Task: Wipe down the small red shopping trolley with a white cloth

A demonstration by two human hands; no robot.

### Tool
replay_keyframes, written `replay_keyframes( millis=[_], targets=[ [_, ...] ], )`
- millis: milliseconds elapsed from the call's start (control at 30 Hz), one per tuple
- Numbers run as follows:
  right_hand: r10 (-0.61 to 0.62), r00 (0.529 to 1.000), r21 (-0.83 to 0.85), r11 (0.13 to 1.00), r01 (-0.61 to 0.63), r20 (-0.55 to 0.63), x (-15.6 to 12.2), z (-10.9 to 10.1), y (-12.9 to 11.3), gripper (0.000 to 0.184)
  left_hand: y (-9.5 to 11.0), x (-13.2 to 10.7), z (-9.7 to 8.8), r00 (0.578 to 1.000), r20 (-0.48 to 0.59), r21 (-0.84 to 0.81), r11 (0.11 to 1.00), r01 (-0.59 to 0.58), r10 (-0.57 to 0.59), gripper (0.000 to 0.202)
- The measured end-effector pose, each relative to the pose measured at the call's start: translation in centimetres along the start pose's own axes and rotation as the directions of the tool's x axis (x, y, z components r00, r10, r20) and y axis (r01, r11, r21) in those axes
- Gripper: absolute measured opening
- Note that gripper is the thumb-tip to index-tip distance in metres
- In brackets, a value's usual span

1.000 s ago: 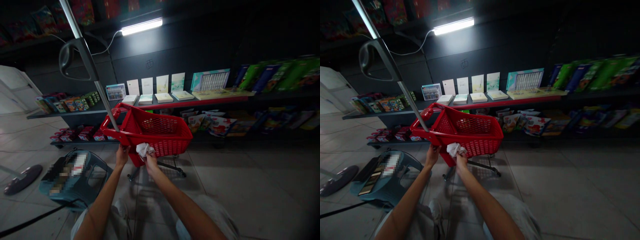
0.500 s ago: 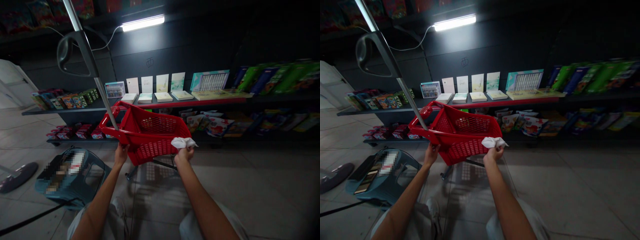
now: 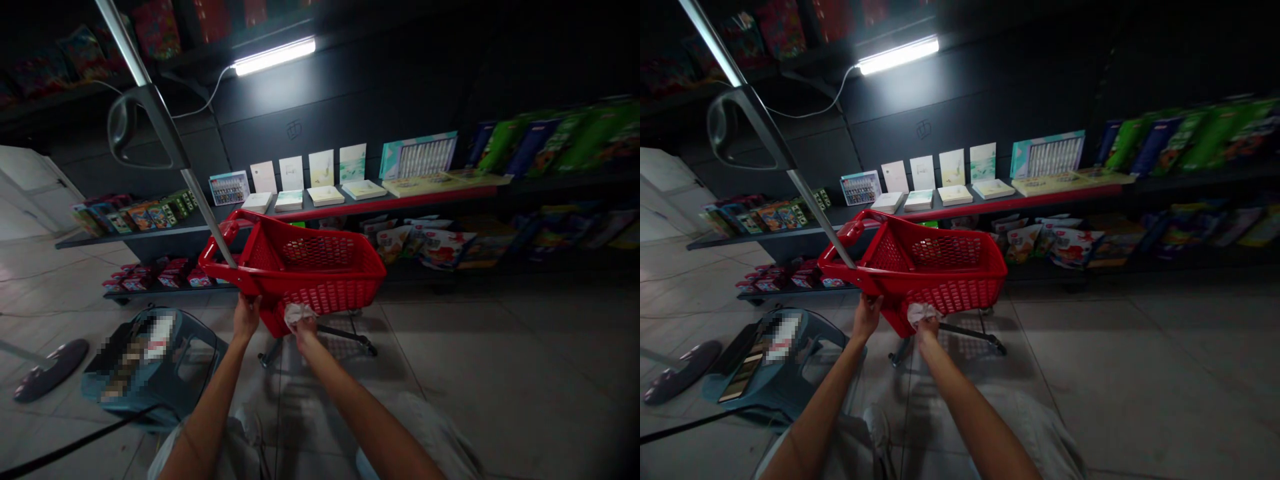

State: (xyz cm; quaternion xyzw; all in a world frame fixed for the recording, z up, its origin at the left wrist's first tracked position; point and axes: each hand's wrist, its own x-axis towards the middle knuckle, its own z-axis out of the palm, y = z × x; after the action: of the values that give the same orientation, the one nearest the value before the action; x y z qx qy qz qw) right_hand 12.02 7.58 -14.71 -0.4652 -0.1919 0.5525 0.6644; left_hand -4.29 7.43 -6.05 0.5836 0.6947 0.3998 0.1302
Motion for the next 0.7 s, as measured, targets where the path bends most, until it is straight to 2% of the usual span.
replay_keyframes(
  millis=[67, 133, 200, 267, 333, 400, 433, 533, 600, 667, 700],
  targets=[
    [0.11, 0.994, 0.046, 0.993, -0.109, -0.02, -0.4, 0.5, 0.3, 0.024, 0.2, -0.1, -0.1, 1.0, 0.012, 0.042, 0.999, 0.011, -0.011, 0.036],
    [0.173, 0.984, 0.099, 0.981, -0.168, -0.041, -0.2, 0.3, -0.3, 0.027, 0.4, -0.3, -0.3, 0.999, 0.019, 0.088, 0.996, 0.025, -0.027, 0.037],
    [0.177, 0.982, 0.155, 0.974, -0.165, -0.067, 0.6, -0.5, -1.9, 0.029, 0.6, -0.5, -0.4, 0.999, 0.017, 0.123, 0.991, 0.047, -0.049, 0.038],
    [0.137, 0.982, 0.218, 0.97, -0.108, -0.127, 1.9, -2.1, -4.4, 0.031, 0.8, -0.7, -0.5, 0.998, 0.018, 0.141, 0.988, 0.06, -0.063, 0.039],
    [0.064, 0.967, 0.27, 0.963, 0.006, -0.248, 3.5, -4.2, -7.8, 0.032, 0.9, -0.8, -0.6, 0.998, 0.024, 0.149, 0.987, 0.062, -0.066, 0.041],
    [-0.059, 0.927, 0.237, 0.959, 0.156, -0.371, 5.1, -6.9, -11.8, 0.035, 0.8, -0.9, -0.7, 0.998, 0.025, 0.153, 0.987, 0.051, -0.056, 0.041],
    [-0.131, 0.9, 0.195, 0.954, 0.228, -0.415, 5.9, -8.3, -13.8, 0.037, 0.7, -0.9, -0.8, 0.999, 0.027, 0.155, 0.987, 0.042, -0.047, 0.041],
    [-0.233, 0.843, 0.149, 0.928, 0.342, -0.485, 7.8, -12.3, -19.2, 0.042, 0.3, -1.2, -0.9, 0.999, 0.038, 0.164, 0.986, 0.02, -0.026, 0.039],
    [-0.323, 0.753, 0.039, 0.907, 0.419, -0.573, 8.6, -14.1, -21.6, 0.044, 0.0, -1.3, -0.9, 0.998, 0.052, 0.156, 0.988, 0.014, -0.022, 0.035],
    [-0.458, 0.69, -0.131, 0.872, 0.472, -0.56, 8.7, -14.9, -22.9, 0.044, -0.2, -1.4, -0.8, 0.997, 0.07, 0.12, 0.993, 0.001, -0.01, 0.03],
    [-0.528, 0.692, -0.223, 0.845, 0.486, -0.493, 8.6, -14.9, -23.1, 0.043, -0.2, -1.4, -0.8, 0.997, 0.08, 0.098, 0.995, -0.002, -0.005, 0.029]
  ],
)
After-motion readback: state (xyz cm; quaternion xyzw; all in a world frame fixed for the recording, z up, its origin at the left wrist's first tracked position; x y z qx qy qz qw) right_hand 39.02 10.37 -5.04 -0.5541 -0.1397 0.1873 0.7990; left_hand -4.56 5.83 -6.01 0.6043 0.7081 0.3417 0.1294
